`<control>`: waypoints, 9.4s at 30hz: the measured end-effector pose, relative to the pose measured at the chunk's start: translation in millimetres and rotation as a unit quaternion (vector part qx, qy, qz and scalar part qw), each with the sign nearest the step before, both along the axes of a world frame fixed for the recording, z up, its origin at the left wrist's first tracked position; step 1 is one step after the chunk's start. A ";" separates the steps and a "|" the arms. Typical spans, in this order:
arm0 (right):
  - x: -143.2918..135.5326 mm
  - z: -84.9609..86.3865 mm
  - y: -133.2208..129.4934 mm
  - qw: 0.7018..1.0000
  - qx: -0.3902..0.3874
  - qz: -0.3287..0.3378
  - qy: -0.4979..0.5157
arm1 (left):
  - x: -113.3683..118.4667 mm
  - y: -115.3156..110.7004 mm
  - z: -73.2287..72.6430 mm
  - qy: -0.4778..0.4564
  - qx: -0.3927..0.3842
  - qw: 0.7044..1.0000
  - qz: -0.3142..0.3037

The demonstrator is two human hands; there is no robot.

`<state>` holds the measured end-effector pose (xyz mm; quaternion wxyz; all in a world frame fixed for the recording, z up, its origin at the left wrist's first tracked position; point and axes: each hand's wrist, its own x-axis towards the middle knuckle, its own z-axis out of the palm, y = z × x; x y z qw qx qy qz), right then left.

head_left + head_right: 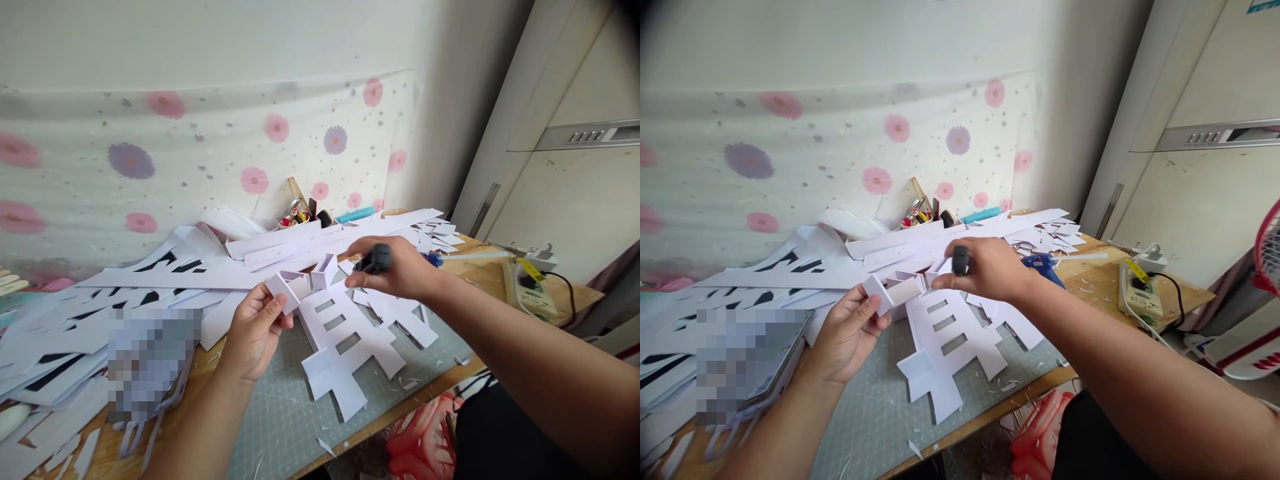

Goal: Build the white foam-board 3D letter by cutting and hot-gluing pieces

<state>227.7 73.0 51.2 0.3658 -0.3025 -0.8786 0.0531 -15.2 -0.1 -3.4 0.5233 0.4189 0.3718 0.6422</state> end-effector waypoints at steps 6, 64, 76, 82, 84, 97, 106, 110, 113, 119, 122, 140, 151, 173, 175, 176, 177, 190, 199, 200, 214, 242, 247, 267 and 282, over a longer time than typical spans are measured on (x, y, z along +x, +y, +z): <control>26.4 -30.8 -14.7 0.924 -0.233 0.021 0.302 | 7.0 -4.3 -4.3 0.001 -0.033 0.998 -0.055; 129.3 -109.1 43.4 0.828 -0.269 -0.481 -0.101 | -17.5 -4.1 3.8 0.605 0.174 0.724 -0.281; 129.4 -111.8 43.7 0.837 -0.276 -0.470 -0.041 | -18.3 -7.9 6.2 0.632 0.227 0.696 -0.256; 125.7 -101.9 37.0 0.839 -0.262 -0.475 0.052 | -18.8 -8.3 8.2 0.632 0.220 0.696 -0.260; 119.1 -95.3 28.5 0.843 -0.271 -0.450 0.119 | -20.3 -8.4 8.4 0.633 0.210 0.697 -0.263; 101.2 -87.1 16.6 0.855 -0.309 -0.387 0.155 | -30.6 -12.4 20.1 0.578 0.207 0.741 -0.273; 129.5 -112.1 48.6 0.836 -0.296 -0.463 -0.003 | -32.0 -14.9 19.8 0.416 0.227 0.847 -0.241; 122.4 -103.0 39.5 0.843 -0.283 -0.454 -0.050 | -43.7 -11.6 15.3 0.431 0.210 0.861 -0.166; 125.9 -92.8 30.0 0.846 -0.265 -0.457 -0.081 | -50.2 -6.9 10.3 0.417 0.165 0.886 -0.119; 113.3 -63.1 -17.9 0.870 -0.218 -0.421 -0.132 | -36.9 1.2 1.7 0.263 0.089 0.959 0.048; 67.8 -56.6 -55.1 0.950 -0.171 -0.232 -0.122 | -28.3 1.9 1.9 0.192 0.081 0.976 0.069; -165.2 -96.1 -136.2 0.951 -0.047 0.125 -0.280 | -37.1 -7.7 15.3 0.121 0.061 0.989 0.059; 3.7 14.6 -95.2 0.931 -0.324 0.160 -0.050 | -26.3 -7.7 12.3 0.012 0.045 0.998 0.037; -21.5 -51.9 -49.1 0.984 0.000 -0.043 -0.173 | 11.7 -20.2 -5.4 0.071 -0.032 0.963 -0.259; -23.2 -53.3 -49.8 0.983 0.028 -0.050 -0.174 | 11.5 -21.3 -4.5 0.061 -0.024 0.961 -0.269; -23.7 -54.0 -50.3 0.983 0.039 -0.050 -0.172 | 11.4 -22.0 -4.3 0.056 -0.020 0.960 -0.274; -24.0 -54.9 -51.0 0.983 0.049 -0.050 -0.171 | 11.4 -22.7 -4.4 0.051 -0.016 0.959 -0.280; -23.0 -61.2 -57.1 0.982 0.120 -0.039 -0.138 | 12.0 -23.6 -2.9 0.003 0.027 0.954 -0.297; -17.3 -64.5 -61.3 0.983 0.138 -0.029 -0.120 | 11.8 -23.5 -8.9 -0.002 0.030 0.961 -0.275; -16.2 -64.5 -61.3 0.982 0.138 -0.028 -0.123 | 11.6 -23.4 -9.6 -0.002 0.030 0.961 -0.273; -5.5 -68.6 -64.7 0.981 0.128 -0.011 -0.145 | 5.2 -19.0 -12.0 -0.008 0.031 0.971 -0.236; -29.8 -57.3 -62.7 0.976 0.059 -0.079 -0.194 | 10.3 -23.6 -1.6 0.020 0.024 0.961 -0.275; -25.6 -60.0 -65.6 0.977 0.071 -0.074 -0.188 | 9.6 -22.9 -3.0 0.026 0.023 0.965 -0.260; -14.0 -69.2 -72.9 0.977 0.104 -0.026 -0.182 | 0.8 -16.8 -3.3 0.035 0.022 0.981 -0.189; -6.6 -49.7 -66.4 0.993 -0.076 -0.030 -0.080 | 6.5 -19.8 -5.8 0.053 -0.004 0.974 -0.219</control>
